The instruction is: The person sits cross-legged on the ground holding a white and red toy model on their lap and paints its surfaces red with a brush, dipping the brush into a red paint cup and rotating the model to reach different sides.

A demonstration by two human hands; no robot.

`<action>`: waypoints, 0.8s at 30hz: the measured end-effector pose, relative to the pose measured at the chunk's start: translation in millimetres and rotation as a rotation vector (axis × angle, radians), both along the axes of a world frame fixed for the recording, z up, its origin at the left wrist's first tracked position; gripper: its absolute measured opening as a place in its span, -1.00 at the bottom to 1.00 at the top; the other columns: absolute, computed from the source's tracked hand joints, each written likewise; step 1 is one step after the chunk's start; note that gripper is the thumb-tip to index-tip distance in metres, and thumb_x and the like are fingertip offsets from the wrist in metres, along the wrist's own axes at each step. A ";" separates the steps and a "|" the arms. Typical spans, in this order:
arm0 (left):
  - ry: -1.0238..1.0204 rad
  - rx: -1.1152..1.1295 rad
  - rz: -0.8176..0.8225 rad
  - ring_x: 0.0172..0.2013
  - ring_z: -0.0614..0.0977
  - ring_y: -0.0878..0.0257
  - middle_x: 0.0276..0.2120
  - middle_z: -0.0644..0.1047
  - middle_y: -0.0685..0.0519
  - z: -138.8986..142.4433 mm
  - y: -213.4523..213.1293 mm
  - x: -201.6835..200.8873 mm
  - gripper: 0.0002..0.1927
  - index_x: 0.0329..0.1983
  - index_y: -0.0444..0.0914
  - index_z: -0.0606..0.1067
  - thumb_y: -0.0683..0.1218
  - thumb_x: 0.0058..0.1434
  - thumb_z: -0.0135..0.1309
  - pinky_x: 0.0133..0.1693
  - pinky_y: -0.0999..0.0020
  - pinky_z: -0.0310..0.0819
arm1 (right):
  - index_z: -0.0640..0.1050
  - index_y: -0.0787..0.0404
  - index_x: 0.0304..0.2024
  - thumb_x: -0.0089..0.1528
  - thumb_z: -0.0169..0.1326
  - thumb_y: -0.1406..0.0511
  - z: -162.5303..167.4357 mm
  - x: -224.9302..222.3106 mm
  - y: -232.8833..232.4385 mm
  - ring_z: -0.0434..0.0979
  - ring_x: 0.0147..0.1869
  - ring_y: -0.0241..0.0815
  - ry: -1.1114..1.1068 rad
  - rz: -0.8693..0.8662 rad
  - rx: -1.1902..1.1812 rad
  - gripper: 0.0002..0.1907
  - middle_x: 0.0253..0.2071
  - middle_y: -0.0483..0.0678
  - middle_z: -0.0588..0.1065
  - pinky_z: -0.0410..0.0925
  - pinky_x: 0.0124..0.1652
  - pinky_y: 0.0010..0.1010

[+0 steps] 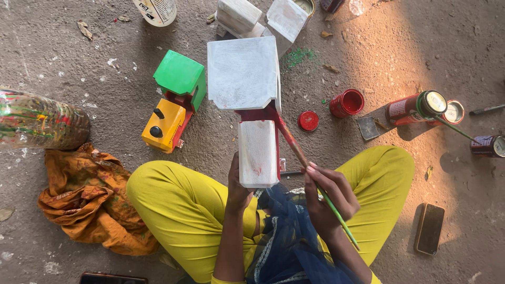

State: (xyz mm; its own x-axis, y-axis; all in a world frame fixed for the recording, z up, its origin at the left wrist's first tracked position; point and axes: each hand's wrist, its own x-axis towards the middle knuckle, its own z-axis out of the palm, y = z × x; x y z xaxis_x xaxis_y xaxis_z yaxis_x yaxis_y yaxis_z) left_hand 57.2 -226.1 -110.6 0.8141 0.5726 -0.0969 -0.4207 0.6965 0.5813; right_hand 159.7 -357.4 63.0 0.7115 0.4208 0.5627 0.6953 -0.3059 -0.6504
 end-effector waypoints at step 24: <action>0.002 0.087 0.018 0.18 0.49 0.23 0.13 0.44 0.06 12.0 5.4 1.2 0.15 0.43 -0.30 0.15 0.11 -0.11 0.57 0.23 0.23 0.43 | 0.69 0.34 -0.25 0.07 0.25 0.57 -5.1 36.2 -60.3 0.68 -0.04 0.03 -0.523 0.442 -0.219 -0.80 -0.11 0.10 0.61 0.52 -0.06 -0.31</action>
